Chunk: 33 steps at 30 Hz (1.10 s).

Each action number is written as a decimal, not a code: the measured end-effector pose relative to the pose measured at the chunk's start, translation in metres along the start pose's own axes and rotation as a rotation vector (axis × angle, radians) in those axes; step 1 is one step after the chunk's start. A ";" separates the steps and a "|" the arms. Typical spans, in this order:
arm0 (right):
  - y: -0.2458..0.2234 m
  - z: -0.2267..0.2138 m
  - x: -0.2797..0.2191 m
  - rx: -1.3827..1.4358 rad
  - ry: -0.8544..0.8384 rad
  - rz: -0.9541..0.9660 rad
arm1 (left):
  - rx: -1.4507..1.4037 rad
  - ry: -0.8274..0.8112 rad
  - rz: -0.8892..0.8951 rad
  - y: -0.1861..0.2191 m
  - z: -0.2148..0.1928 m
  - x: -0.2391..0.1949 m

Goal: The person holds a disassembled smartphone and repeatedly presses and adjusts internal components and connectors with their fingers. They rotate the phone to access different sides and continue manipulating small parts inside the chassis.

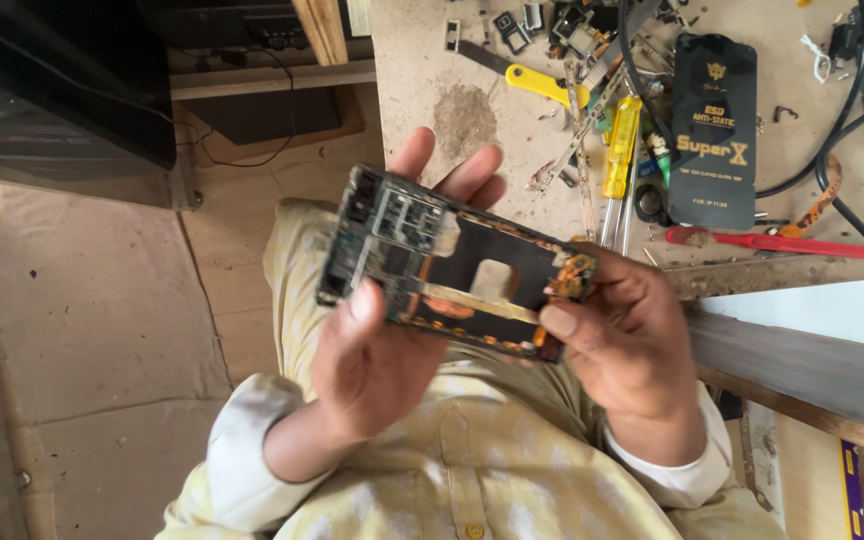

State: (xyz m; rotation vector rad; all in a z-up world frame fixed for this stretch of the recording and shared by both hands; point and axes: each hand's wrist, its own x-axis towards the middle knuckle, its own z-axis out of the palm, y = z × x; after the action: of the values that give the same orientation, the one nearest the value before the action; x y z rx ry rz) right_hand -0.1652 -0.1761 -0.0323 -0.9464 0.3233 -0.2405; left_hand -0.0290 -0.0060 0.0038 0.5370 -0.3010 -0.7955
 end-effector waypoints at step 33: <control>-0.066 -0.004 0.035 -1.664 0.492 -0.685 | -0.413 0.045 0.113 -0.054 -0.001 0.038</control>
State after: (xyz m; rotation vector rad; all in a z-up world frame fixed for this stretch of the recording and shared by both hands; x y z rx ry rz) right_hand -0.1388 -0.2283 0.0142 -2.6609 0.6560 -0.9037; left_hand -0.0348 -0.0648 -0.0251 0.1483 -0.1182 -0.7099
